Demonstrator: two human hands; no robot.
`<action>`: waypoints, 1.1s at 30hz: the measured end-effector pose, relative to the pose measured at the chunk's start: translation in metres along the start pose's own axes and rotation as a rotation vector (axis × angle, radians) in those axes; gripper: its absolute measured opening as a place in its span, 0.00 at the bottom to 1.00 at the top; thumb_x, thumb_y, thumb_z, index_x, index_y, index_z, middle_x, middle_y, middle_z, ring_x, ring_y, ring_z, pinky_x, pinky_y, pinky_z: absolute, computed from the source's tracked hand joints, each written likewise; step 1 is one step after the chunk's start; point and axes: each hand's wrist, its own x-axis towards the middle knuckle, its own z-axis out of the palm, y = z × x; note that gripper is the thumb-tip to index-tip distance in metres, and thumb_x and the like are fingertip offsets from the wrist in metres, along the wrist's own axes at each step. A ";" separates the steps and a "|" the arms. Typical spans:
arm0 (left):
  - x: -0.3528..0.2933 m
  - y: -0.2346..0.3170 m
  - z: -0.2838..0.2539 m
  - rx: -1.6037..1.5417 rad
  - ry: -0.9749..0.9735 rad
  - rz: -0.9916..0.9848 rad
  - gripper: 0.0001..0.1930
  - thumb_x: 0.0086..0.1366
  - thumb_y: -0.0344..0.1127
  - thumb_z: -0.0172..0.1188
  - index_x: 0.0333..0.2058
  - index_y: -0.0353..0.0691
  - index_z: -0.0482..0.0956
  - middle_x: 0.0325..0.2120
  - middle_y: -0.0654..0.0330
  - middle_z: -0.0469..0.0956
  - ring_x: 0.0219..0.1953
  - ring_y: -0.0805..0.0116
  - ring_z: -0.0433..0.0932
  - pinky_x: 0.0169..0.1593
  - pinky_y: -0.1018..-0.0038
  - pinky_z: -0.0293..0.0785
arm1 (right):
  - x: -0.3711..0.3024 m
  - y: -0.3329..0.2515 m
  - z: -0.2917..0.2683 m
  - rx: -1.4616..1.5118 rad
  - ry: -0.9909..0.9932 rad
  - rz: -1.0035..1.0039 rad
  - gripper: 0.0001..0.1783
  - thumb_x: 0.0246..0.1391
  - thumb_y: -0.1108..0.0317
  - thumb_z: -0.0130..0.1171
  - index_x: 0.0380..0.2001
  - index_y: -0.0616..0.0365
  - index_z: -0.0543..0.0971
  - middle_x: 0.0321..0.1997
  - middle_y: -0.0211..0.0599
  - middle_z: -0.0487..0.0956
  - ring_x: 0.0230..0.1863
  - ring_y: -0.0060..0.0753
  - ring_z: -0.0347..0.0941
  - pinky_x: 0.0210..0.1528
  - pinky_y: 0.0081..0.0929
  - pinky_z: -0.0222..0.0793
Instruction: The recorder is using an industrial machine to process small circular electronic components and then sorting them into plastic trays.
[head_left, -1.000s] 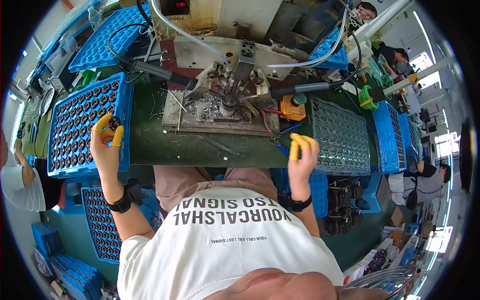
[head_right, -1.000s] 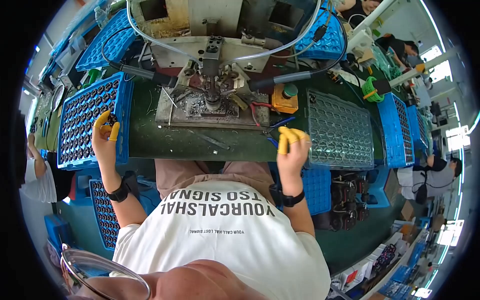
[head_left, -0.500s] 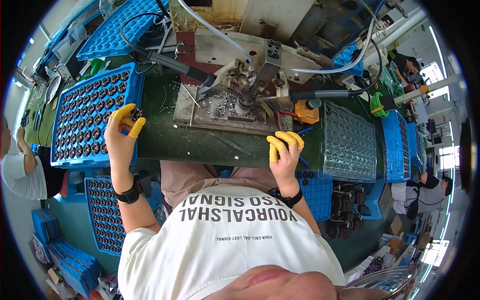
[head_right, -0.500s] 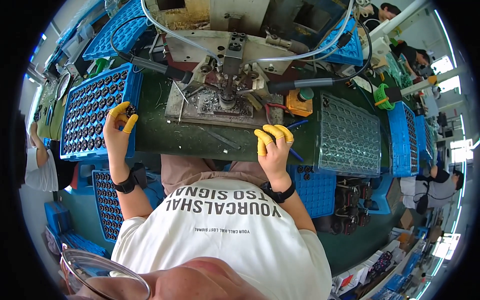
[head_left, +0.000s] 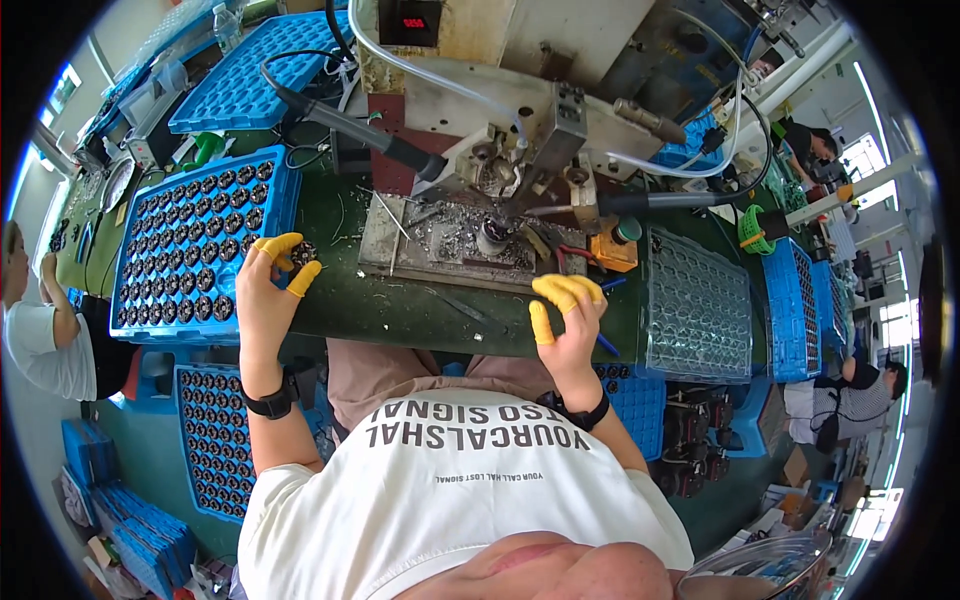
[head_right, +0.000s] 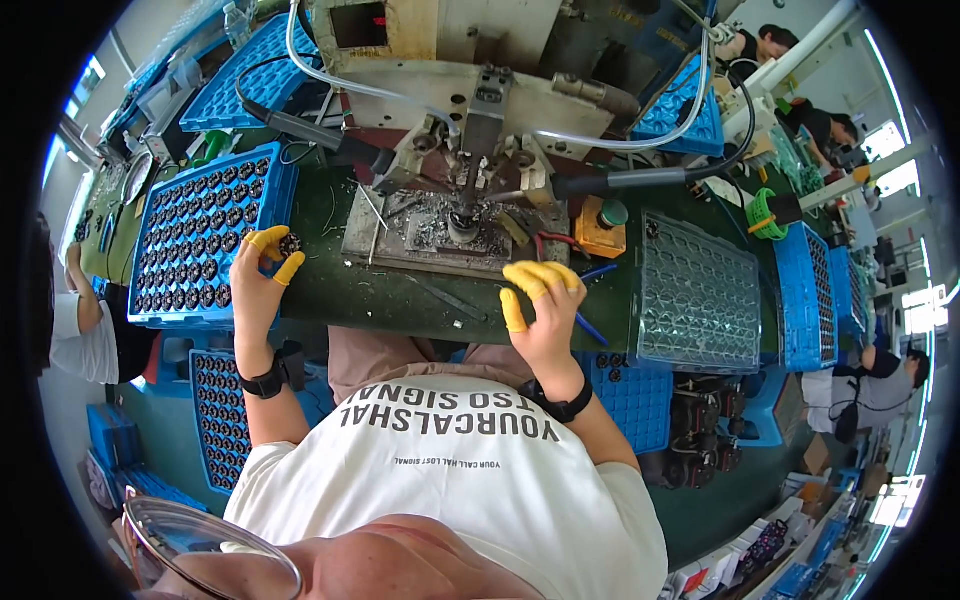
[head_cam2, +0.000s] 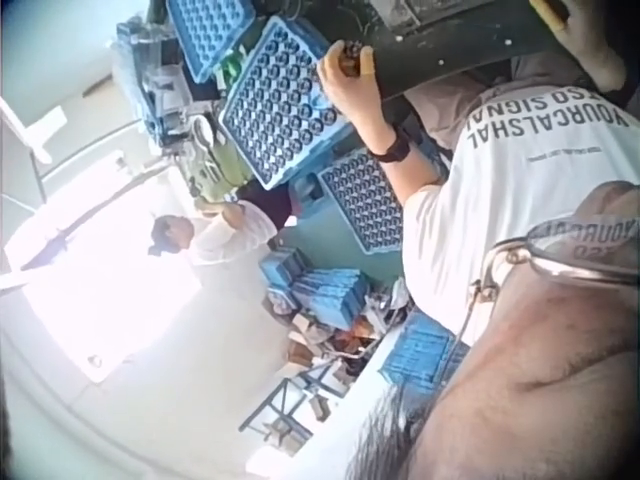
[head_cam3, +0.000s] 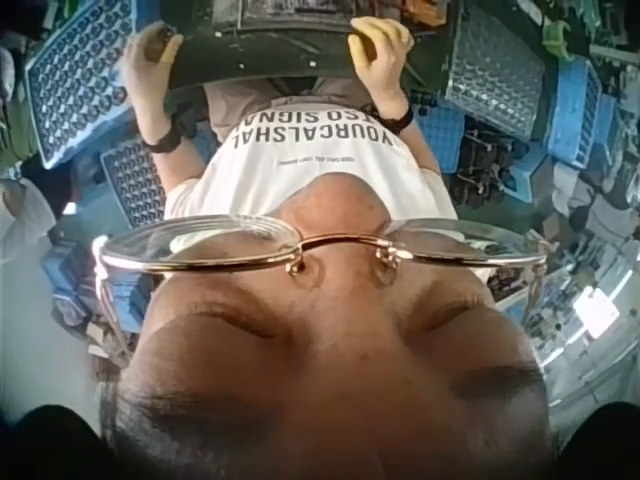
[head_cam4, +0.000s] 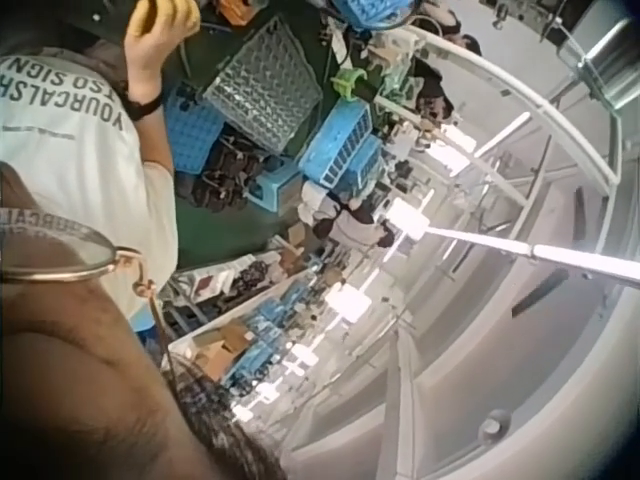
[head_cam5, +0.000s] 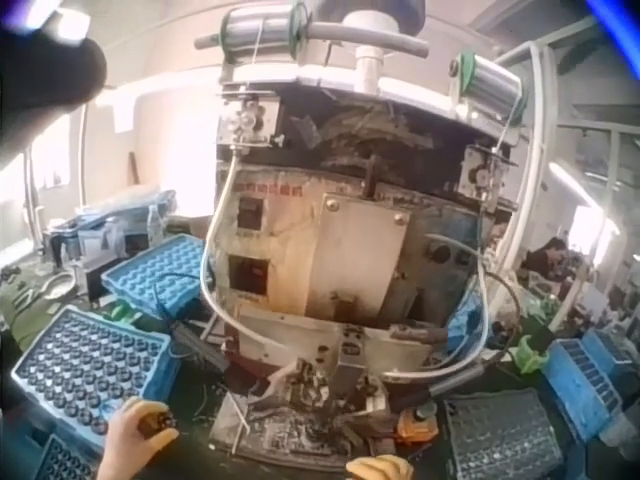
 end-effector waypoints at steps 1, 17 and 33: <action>0.001 0.001 0.000 0.003 -0.003 0.005 0.21 0.46 0.27 0.72 0.42 0.39 0.80 0.31 0.62 0.74 0.29 0.69 0.71 0.32 0.76 0.67 | 0.010 -0.002 0.005 0.109 0.026 0.009 0.18 0.46 0.67 0.65 0.43 0.53 0.79 0.45 0.31 0.77 0.48 0.41 0.69 0.55 0.39 0.56; 0.021 0.059 0.048 -0.261 -0.094 0.112 0.19 0.47 0.30 0.72 0.40 0.38 0.80 0.34 0.55 0.77 0.35 0.61 0.78 0.40 0.72 0.75 | 0.037 0.014 0.000 0.274 0.178 0.207 0.22 0.45 0.69 0.70 0.44 0.59 0.76 0.44 0.39 0.77 0.45 0.42 0.72 0.48 0.33 0.67; 0.054 0.125 0.101 -0.314 -0.390 0.336 0.21 0.46 0.33 0.74 0.35 0.27 0.77 0.33 0.48 0.75 0.36 0.48 0.77 0.39 0.66 0.75 | -0.048 0.032 -0.012 0.212 0.127 0.195 0.22 0.44 0.66 0.71 0.42 0.59 0.74 0.43 0.42 0.77 0.42 0.45 0.73 0.46 0.34 0.69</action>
